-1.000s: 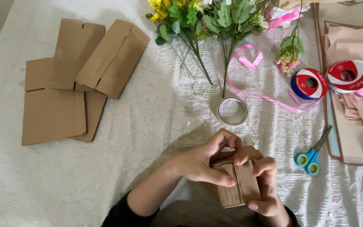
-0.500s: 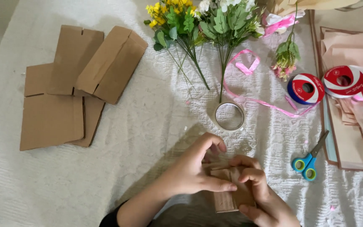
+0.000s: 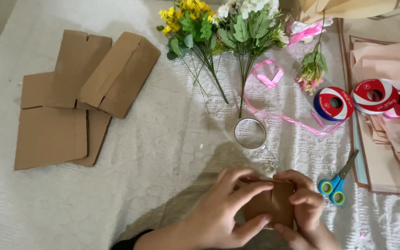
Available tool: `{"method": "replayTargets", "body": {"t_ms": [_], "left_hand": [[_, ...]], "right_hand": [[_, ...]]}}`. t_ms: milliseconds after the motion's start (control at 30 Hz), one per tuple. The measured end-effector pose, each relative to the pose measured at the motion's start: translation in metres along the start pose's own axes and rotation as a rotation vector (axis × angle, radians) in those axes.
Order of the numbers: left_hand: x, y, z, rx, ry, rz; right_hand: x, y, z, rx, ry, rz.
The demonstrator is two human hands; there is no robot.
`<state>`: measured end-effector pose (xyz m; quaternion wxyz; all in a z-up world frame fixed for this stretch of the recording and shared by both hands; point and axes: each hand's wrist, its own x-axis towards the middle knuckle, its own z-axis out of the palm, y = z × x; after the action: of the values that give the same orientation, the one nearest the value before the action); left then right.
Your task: The person assembles a small cardboard box by folding the flaps and securing them with clear adhesive tape. They use scissors to cut the tape and press the edges to ensure the box is sealed. The task is performed on a table with other crafting materials visible.
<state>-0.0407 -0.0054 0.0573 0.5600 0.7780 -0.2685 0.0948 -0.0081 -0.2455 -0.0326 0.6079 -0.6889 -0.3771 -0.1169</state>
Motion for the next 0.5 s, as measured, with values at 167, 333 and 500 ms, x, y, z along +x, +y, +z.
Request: {"method": "replayTargets", "body": {"t_ms": [167, 333, 500], "left_hand": [[0.004, -0.024, 0.012, 0.092, 0.062, 0.052], [0.013, -0.022, 0.012, 0.128, 0.048, 0.106], [0.02, -0.022, 0.015, 0.18, 0.028, 0.145]], "right_hand": [[0.033, -0.044, -0.009, 0.041, -0.126, 0.326], [0.037, -0.044, -0.012, 0.05, -0.068, 0.301], [0.043, -0.053, -0.016, 0.152, -0.086, 0.458]]}}
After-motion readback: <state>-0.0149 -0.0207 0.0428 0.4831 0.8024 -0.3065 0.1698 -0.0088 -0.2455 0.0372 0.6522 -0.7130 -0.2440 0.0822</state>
